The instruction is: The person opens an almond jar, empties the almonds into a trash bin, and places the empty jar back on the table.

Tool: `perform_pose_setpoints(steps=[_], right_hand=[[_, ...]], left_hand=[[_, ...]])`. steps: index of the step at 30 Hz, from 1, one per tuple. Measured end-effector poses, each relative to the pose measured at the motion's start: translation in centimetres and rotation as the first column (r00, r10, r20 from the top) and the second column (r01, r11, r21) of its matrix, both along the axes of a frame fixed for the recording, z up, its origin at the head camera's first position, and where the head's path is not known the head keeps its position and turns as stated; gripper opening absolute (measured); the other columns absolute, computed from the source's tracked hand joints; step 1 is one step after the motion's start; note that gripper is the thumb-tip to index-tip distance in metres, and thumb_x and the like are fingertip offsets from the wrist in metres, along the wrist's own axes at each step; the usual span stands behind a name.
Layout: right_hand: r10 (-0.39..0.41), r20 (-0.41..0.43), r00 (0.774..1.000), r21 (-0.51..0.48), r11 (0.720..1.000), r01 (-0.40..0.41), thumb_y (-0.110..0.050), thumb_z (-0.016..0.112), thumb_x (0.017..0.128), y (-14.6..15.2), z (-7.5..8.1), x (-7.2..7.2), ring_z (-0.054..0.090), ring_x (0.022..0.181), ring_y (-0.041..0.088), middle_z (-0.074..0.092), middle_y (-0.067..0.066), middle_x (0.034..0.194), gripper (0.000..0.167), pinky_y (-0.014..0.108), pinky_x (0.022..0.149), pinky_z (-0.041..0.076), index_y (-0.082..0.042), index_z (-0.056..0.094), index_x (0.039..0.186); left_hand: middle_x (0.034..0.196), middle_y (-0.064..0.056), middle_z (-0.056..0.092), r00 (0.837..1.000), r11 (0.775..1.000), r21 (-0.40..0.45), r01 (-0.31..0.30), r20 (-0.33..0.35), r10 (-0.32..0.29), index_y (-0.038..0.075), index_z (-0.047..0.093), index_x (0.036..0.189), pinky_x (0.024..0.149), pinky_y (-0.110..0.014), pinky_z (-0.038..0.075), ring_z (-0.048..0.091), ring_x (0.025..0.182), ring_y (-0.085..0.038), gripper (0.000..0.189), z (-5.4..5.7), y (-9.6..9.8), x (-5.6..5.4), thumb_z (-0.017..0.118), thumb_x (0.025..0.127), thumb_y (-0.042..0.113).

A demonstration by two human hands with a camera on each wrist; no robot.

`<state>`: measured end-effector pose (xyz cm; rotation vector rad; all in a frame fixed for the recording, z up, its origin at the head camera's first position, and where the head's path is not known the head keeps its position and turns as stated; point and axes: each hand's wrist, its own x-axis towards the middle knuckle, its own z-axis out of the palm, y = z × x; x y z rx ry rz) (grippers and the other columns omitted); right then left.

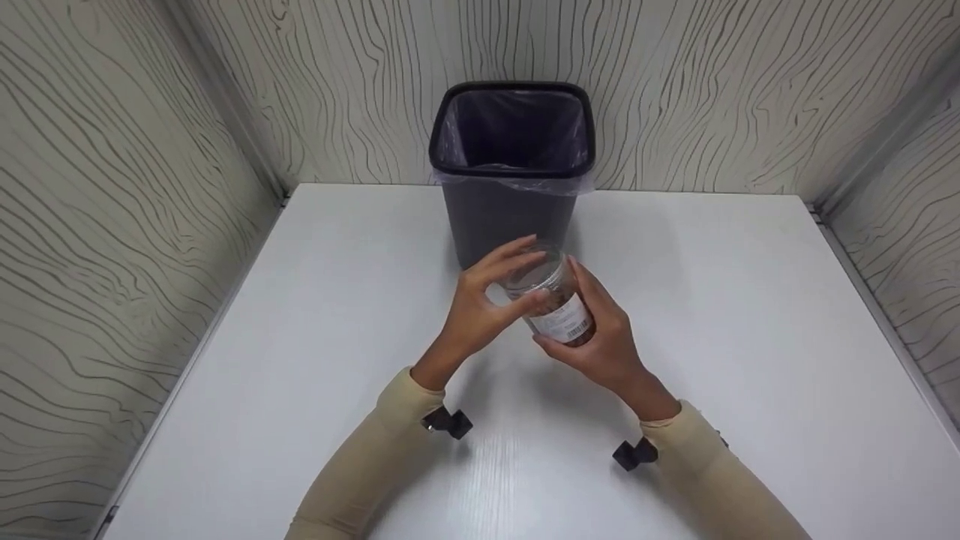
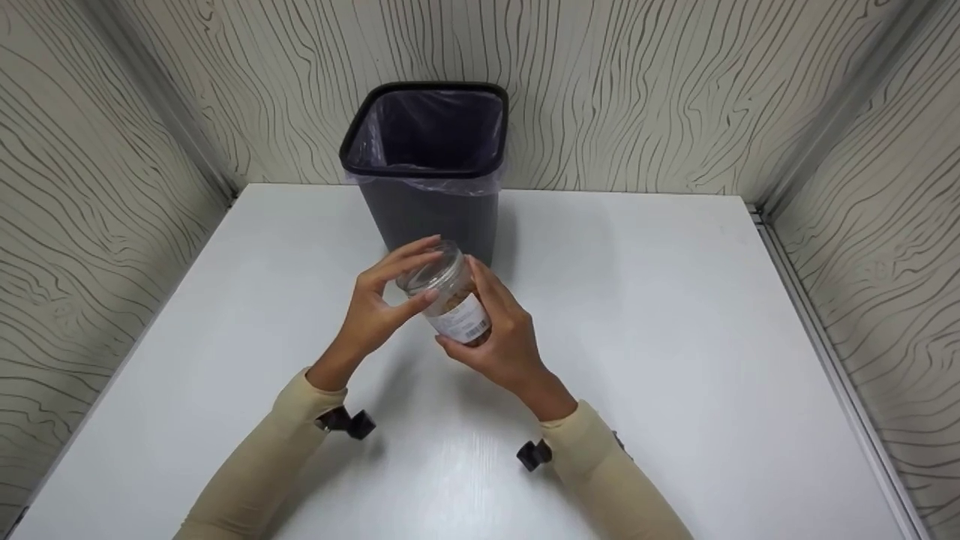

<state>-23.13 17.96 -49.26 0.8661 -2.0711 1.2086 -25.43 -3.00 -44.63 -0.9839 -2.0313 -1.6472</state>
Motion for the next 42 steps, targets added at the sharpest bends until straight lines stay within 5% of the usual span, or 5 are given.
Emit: perform_pose_setpoints(steps=[7,14,19,30,42], right_hand=[[-0.018,0.013,1.000,0.017,1.000,0.018,-0.010,0.095,0.067,0.3,0.3,0.3,0.056,0.125,0.027,0.047,0.016,0.151,0.106,0.024,0.103,0.044,0.003,0.036,0.154],[-0.036,0.016,0.999,0.034,0.999,0.035,-0.011,0.095,0.066,0.9,0.6,0.4,0.055,0.127,0.028,0.046,0.016,0.152,0.107,0.026,0.105,0.044,0.002,0.037,0.154],[-0.040,0.017,0.999,0.036,0.999,0.040,-0.010,0.096,0.066,1.2,0.7,0.5,0.055,0.127,0.028,0.046,0.016,0.152,0.108,0.027,0.107,0.043,0.003,0.036,0.154],[-0.057,0.021,0.998,0.035,0.998,0.057,-0.010,0.096,0.065,1.8,0.7,0.9,0.055,0.127,0.027,0.047,0.016,0.151,0.108,0.028,0.107,0.042,0.003,0.036,0.154],[-0.073,0.020,0.997,0.024,0.997,0.072,-0.009,0.097,0.064,2.3,0.7,1.2,0.054,0.129,0.027,0.048,0.016,0.151,0.109,0.028,0.109,0.041,0.002,0.036,0.154]], left_hand=[[0.146,-0.017,0.055,0.999,1.000,0.010,-0.003,0.045,0.002,0.004,0.069,0.130,0.112,-0.047,0.040,0.050,0.138,-0.030,0.043,0.1,0.3,0.3,0.079,0.088,0.006],[0.147,-0.003,0.057,0.998,0.999,0.038,0.001,0.062,-0.004,0.014,0.069,0.132,0.106,-0.040,0.046,0.049,0.138,-0.014,0.043,0.2,0.4,-0.2,0.079,0.091,0.017],[0.146,-0.004,0.058,0.990,0.994,0.103,0.027,0.135,-0.041,0.010,0.069,0.132,0.110,-0.042,0.042,0.050,0.137,-0.016,0.040,0.0,0.3,-0.3,0.075,0.093,0.012],[0.143,-0.007,0.060,0.958,0.975,0.210,0.066,0.259,-0.121,0.004,0.066,0.134,0.111,-0.039,0.042,0.056,0.132,-0.019,0.037,-0.9,0.2,-0.4,0.068,0.098,0.013],[0.141,-0.007,0.061,0.895,0.958,0.283,0.042,0.416,-0.161,0.004,0.062,0.138,0.109,-0.037,0.045,0.056,0.133,-0.020,0.040,-1.4,-0.1,-0.3,0.064,0.101,0.018]])
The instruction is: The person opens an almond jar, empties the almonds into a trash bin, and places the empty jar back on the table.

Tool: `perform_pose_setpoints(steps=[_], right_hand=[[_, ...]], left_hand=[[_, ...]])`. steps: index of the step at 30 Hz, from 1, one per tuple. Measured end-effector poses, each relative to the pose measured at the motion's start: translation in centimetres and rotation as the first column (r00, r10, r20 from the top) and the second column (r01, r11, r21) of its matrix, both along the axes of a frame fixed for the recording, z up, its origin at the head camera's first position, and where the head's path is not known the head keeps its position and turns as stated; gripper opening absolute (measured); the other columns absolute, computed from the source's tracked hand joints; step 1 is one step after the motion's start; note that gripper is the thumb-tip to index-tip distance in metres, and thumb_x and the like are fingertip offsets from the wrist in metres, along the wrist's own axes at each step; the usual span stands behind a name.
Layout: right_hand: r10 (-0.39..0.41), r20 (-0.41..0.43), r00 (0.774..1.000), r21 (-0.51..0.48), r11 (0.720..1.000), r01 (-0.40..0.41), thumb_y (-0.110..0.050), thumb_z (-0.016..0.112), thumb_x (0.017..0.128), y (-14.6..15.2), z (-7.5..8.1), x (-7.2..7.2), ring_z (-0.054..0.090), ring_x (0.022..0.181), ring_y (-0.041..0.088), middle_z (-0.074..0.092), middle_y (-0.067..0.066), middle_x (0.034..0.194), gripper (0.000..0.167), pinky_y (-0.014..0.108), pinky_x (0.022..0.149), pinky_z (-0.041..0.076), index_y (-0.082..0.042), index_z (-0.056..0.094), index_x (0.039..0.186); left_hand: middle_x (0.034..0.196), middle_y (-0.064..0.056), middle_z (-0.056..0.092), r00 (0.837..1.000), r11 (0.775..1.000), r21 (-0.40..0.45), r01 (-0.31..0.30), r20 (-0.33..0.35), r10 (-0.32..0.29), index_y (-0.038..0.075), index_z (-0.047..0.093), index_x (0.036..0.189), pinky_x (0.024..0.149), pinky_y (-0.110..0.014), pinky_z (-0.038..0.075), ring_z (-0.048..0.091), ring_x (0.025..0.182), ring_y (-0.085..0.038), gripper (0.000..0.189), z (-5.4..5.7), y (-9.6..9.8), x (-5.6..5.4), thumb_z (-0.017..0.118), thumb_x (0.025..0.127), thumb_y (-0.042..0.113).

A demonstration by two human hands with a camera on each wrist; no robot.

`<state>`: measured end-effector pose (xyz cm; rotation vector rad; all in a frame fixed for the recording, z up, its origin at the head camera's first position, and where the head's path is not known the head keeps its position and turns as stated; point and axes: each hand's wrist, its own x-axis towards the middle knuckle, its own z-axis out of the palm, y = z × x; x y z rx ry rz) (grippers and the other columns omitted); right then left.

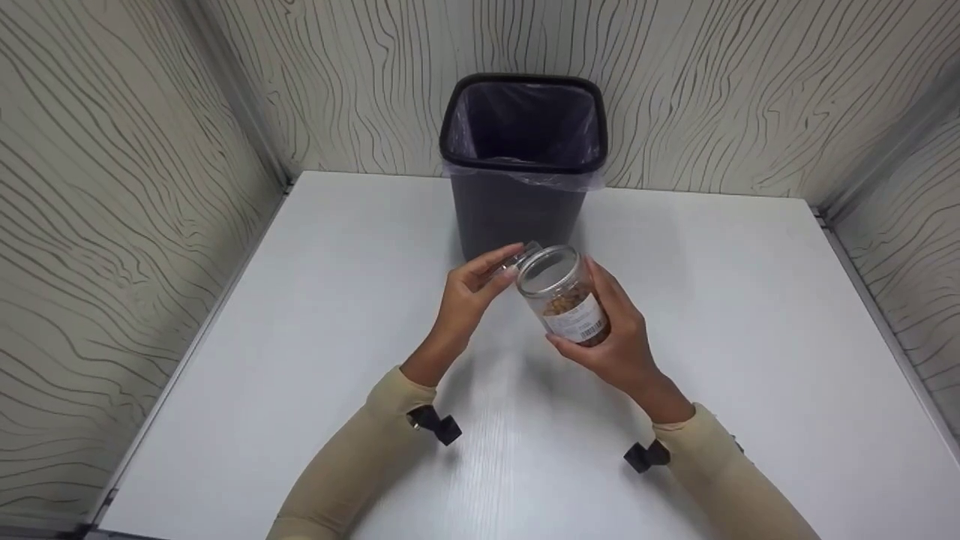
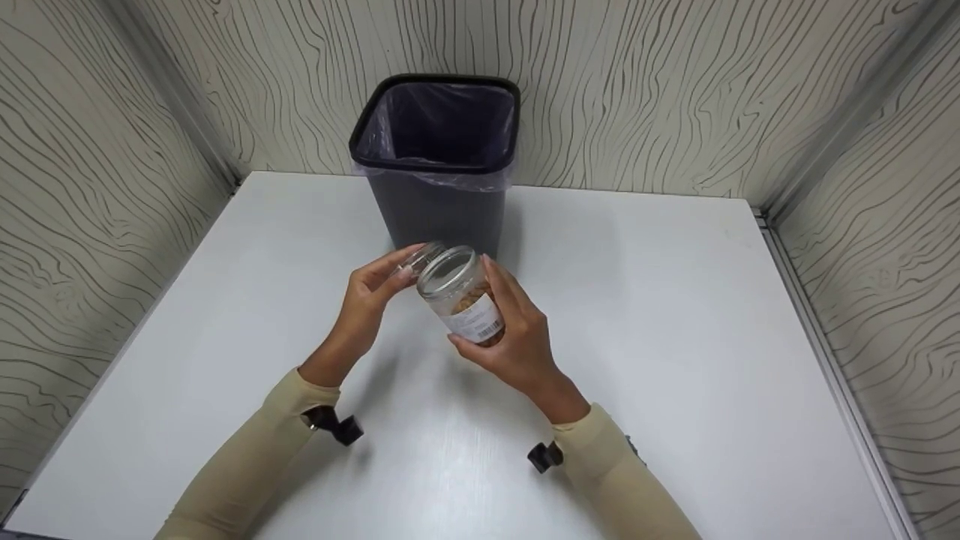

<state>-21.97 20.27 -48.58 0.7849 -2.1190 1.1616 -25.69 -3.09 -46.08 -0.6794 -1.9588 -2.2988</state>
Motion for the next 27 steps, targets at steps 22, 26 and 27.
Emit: perform_pose_setpoints(steps=[22,26,27], right_hand=[[-0.016,0.009,1.000,-0.012,1.000,0.016,-0.009,0.096,0.064,0.13,-0.12,0.38,0.054,0.129,0.025,0.047,0.015,0.151,0.109,0.028,0.109,0.040,0.000,0.037,0.155],[-0.023,0.008,1.000,-0.008,1.000,0.023,-0.011,0.096,0.064,0.16,-0.13,0.50,0.053,0.130,0.025,0.047,0.014,0.151,0.109,0.027,0.109,0.040,0.000,0.036,0.155],[-0.022,0.004,1.000,-0.008,1.000,0.023,-0.011,0.096,0.064,0.19,-0.16,0.52,0.053,0.130,0.025,0.047,0.015,0.152,0.109,0.027,0.109,0.040,0.000,0.036,0.155]], left_hand=[[0.130,-0.015,0.068,0.970,0.997,0.083,-0.011,0.242,-0.010,-0.002,0.059,0.138,0.106,-0.045,0.046,0.067,0.115,-0.023,0.045,-0.62,-0.26,0.05,0.056,0.104,0.027],[0.134,-0.017,0.065,0.968,0.994,0.107,0.013,0.247,-0.039,-0.005,0.057,0.138,0.108,-0.045,0.045,0.065,0.120,-0.028,0.047,-0.88,-0.17,0.16,0.055,0.105,0.027],[0.135,-0.018,0.064,0.968,0.994,0.109,0.016,0.246,-0.043,-0.005,0.058,0.138,0.108,-0.045,0.045,0.064,0.121,-0.030,0.047,-0.94,-0.16,0.20,0.055,0.105,0.028]])
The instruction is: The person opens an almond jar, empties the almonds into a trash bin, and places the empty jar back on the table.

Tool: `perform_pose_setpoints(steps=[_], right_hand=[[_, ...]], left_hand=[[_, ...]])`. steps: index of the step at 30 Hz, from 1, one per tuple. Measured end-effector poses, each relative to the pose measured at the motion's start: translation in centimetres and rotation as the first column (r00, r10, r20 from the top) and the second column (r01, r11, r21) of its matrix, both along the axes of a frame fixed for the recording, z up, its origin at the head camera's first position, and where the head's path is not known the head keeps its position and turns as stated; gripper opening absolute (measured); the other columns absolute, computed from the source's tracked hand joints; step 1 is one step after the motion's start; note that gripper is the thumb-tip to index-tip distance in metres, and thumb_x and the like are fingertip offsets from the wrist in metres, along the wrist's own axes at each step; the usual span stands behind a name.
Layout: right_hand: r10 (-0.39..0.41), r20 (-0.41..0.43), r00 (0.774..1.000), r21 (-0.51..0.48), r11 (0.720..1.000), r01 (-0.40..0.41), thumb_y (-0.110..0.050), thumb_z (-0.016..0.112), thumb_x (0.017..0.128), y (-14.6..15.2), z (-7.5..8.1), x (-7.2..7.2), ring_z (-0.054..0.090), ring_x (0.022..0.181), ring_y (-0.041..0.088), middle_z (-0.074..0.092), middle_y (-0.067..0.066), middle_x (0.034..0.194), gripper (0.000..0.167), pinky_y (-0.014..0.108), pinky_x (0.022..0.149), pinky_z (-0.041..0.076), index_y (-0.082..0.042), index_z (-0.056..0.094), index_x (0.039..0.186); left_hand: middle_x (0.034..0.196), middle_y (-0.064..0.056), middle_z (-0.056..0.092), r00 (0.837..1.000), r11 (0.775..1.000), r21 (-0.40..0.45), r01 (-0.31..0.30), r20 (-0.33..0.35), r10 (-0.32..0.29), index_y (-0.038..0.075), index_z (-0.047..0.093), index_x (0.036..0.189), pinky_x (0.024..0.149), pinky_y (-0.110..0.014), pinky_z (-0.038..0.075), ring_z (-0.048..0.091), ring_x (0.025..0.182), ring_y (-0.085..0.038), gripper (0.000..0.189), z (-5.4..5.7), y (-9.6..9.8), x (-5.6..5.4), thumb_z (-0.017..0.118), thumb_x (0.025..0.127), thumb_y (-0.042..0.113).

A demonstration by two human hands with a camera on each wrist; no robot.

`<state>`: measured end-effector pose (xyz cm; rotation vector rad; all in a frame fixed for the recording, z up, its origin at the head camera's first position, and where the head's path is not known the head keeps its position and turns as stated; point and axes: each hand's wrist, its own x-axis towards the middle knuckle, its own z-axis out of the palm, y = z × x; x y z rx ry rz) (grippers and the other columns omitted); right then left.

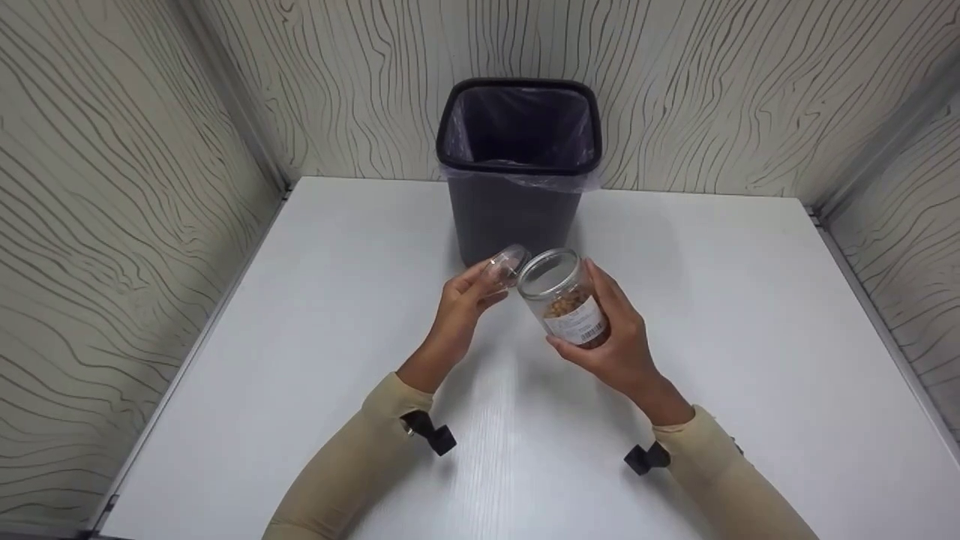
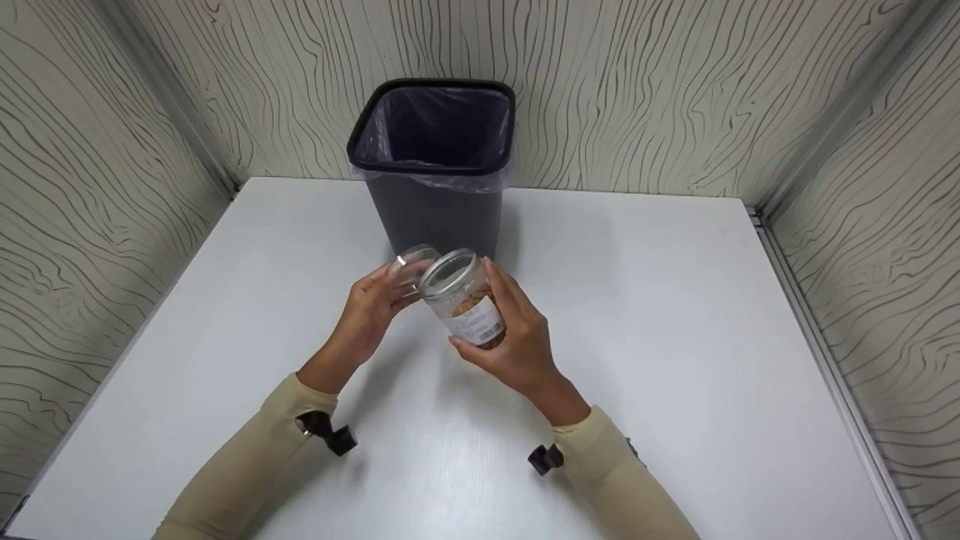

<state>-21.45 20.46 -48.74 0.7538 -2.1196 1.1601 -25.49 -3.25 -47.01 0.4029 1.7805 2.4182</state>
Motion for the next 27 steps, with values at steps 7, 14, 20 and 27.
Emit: perform_pose_setpoints(steps=[7,14,20,27], right_hand=[[0.004,-0.004,1.000,-0.007,1.000,-0.004,-0.009,0.096,0.064,0.21,-0.02,0.13,0.053,0.131,0.025,0.047,0.014,0.152,0.110,0.028,0.111,0.040,0.001,0.036,0.155],[0.004,-0.007,1.000,-0.011,1.000,-0.005,-0.008,0.096,0.063,0.28,-0.12,0.30,0.053,0.131,0.025,0.047,0.016,0.152,0.109,0.028,0.110,0.040,0.002,0.037,0.154],[0.008,-0.022,1.000,-0.002,1.000,-0.008,-0.009,0.097,0.064,0.40,-0.14,0.43,0.054,0.131,0.025,0.047,0.016,0.152,0.109,0.028,0.111,0.040,0.002,0.036,0.155],[0.021,0.004,1.000,-0.011,1.000,-0.021,-0.009,0.096,0.065,0.57,-0.20,0.63,0.053,0.130,0.023,0.046,0.014,0.153,0.111,0.025,0.109,0.040,-0.001,0.034,0.157]], left_hand=[[0.141,-0.021,0.059,0.999,0.998,0.052,0.035,0.016,-0.036,0.000,0.058,0.140,0.109,-0.040,0.045,0.060,0.127,-0.032,0.053,-0.13,0.21,0.16,0.048,0.107,0.040],[0.145,-0.025,0.053,0.997,0.994,0.091,0.060,0.052,-0.065,-0.002,0.052,0.144,0.109,-0.042,0.044,0.058,0.129,-0.034,0.061,-0.16,0.22,0.36,0.041,0.108,0.046],[0.139,-0.023,0.059,0.994,0.993,0.107,0.053,0.094,-0.063,-0.001,0.054,0.143,0.104,-0.042,0.049,0.063,0.123,-0.035,0.063,-0.47,0.32,0.38,0.036,0.109,0.049],[0.137,-0.023,0.061,0.988,0.992,0.119,0.048,0.139,-0.065,0.000,0.054,0.143,0.096,-0.041,0.054,0.068,0.113,-0.033,0.069,-0.79,0.37,0.36,0.030,0.109,0.055]])
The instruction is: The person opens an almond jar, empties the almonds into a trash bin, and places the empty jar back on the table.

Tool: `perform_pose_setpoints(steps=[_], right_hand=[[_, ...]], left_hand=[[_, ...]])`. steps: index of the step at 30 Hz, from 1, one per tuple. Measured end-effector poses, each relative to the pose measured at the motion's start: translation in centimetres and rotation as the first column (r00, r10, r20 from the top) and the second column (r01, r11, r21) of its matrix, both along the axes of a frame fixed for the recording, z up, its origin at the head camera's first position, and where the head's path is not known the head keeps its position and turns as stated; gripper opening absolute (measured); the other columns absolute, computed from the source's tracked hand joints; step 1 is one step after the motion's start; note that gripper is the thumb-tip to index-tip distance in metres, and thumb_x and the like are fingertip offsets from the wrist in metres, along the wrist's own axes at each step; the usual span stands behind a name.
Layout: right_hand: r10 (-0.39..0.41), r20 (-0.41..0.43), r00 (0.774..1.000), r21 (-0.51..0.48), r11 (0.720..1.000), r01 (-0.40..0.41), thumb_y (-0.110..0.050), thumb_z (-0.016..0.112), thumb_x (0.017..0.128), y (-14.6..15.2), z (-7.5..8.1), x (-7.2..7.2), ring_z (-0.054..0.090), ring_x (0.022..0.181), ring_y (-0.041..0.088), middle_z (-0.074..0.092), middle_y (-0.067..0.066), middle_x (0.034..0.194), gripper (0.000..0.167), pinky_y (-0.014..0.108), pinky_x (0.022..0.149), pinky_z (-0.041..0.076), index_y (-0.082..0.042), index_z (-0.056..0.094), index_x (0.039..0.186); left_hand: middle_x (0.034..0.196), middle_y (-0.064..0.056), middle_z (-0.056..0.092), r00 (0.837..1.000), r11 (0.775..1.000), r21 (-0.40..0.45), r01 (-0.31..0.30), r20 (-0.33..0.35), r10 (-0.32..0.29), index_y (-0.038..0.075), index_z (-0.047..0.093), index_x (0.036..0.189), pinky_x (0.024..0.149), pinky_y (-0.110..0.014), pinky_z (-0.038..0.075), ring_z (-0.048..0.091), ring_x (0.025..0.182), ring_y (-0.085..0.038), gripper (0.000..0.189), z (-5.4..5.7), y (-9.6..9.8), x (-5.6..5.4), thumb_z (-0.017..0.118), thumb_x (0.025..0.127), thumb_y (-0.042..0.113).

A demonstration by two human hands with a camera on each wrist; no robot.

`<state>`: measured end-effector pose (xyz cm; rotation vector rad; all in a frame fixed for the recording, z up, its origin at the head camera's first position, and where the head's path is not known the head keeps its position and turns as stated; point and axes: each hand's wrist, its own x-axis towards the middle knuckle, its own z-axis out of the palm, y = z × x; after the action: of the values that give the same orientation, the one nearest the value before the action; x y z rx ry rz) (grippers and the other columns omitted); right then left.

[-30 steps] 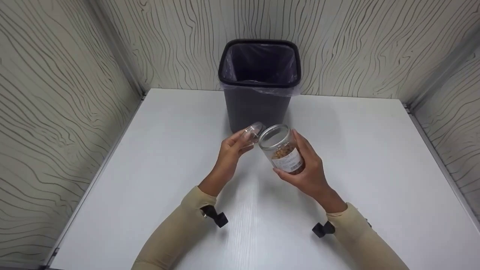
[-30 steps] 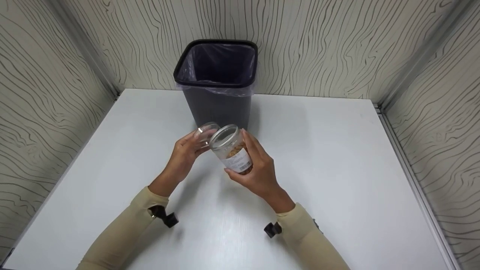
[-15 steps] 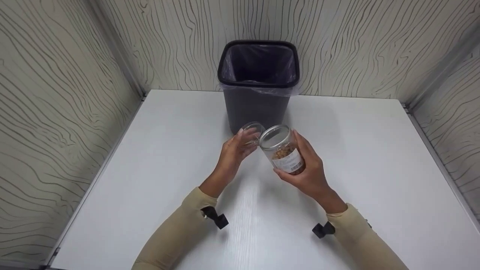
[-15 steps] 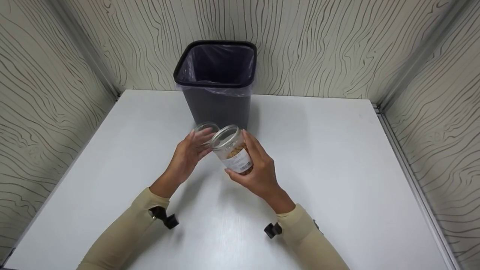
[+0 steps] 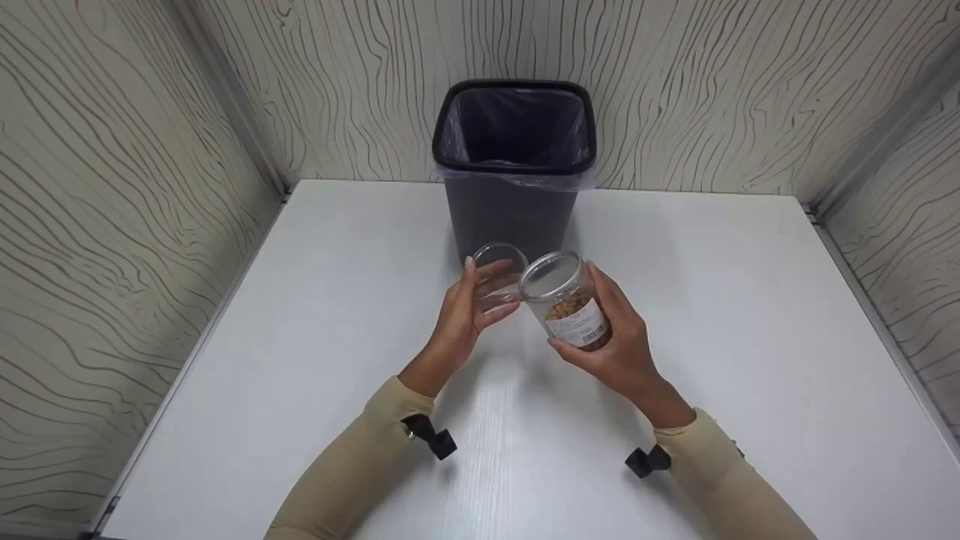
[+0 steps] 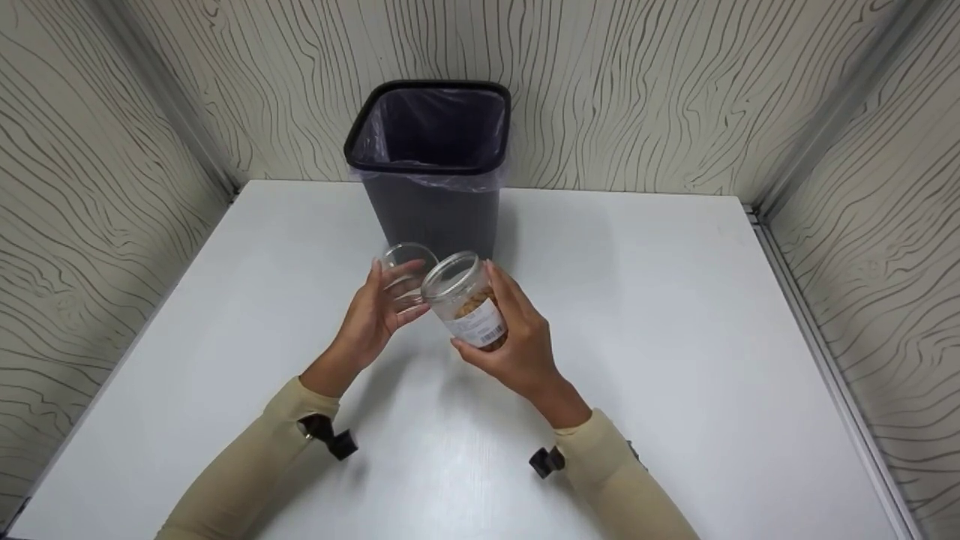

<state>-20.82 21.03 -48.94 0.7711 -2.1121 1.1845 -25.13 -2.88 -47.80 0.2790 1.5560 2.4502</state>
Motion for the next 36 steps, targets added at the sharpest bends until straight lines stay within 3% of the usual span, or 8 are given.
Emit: perform_pose_setpoints(steps=[16,29,36], right_hand=[[-0.006,-0.001,1.000,0.004,1.000,0.006,-0.009,0.097,0.064,0.09,-0.21,-0.20,0.053,0.132,0.025,0.045,0.012,0.154,0.112,0.025,0.110,0.039,-0.002,0.034,0.157],[-0.022,0.000,1.000,-0.009,1.000,0.022,-0.007,0.097,0.063,0.08,-0.21,-0.23,0.054,0.129,0.024,0.048,0.015,0.151,0.109,0.027,0.110,0.040,0.001,0.037,0.154],[-0.021,-0.020,1.000,-0.003,1.000,0.021,-0.008,0.096,0.064,0.31,-0.29,-0.23,0.054,0.129,0.023,0.048,0.015,0.151,0.109,0.027,0.111,0.040,0.002,0.036,0.155]], left_hand=[[0.132,-0.020,0.065,1.000,1.000,-0.004,0.018,0.021,-0.018,0.004,0.054,0.143,0.092,-0.043,0.056,0.070,0.107,-0.038,0.066,-0.39,-0.29,0.10,0.022,0.111,0.052],[0.123,-0.024,0.069,0.995,0.998,0.027,0.057,0.079,-0.059,0.002,0.052,0.143,0.087,-0.044,0.058,0.074,0.096,-0.037,0.064,-0.62,-0.58,0.06,0.031,0.110,0.052],[0.123,-0.024,0.069,0.991,0.998,-0.009,0.064,0.118,-0.062,0.004,0.050,0.145,0.085,-0.044,0.058,0.073,0.098,-0.039,0.057,-0.65,-0.87,-0.11,0.034,0.111,0.046]])
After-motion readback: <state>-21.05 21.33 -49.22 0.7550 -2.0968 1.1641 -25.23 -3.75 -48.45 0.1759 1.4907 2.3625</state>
